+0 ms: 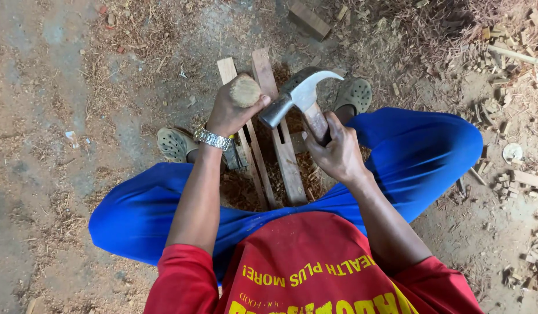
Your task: Carving a rectangular slot into a piece of wood using a chisel and a hammer.
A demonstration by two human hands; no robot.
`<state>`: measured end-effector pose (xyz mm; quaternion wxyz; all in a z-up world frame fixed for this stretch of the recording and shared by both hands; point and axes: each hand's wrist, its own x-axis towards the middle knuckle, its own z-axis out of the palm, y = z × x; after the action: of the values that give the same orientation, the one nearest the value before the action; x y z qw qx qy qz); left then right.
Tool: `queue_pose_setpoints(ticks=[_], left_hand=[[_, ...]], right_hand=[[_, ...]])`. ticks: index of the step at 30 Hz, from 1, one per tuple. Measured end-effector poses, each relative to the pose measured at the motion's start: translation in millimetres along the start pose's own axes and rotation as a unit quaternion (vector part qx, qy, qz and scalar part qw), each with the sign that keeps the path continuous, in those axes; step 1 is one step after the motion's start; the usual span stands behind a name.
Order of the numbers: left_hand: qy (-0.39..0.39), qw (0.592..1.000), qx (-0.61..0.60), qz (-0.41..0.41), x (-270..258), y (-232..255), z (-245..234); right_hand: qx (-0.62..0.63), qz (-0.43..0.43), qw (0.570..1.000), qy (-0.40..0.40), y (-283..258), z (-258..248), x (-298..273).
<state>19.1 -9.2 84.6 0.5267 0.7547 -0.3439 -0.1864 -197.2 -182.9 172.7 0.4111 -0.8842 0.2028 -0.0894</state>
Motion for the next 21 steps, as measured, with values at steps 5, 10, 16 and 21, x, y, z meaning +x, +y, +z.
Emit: queue_pose_setpoints(ticks=[5,10,16,21], left_hand=[[-0.002,0.997,0.029,0.067,3,6,7],[0.006,0.999,0.008,0.053,2,11,4],[0.009,0.999,0.040,-0.005,0,-43,12],[0.006,1.000,0.010,-0.005,-3,-56,9]], right_hand=[[0.005,0.052,0.999,-0.012,-7,-4,5],[0.021,-0.004,1.000,0.014,3,-1,2],[0.017,0.046,0.999,-0.021,2,5,1],[0.013,-0.003,0.999,-0.033,-13,9,8]])
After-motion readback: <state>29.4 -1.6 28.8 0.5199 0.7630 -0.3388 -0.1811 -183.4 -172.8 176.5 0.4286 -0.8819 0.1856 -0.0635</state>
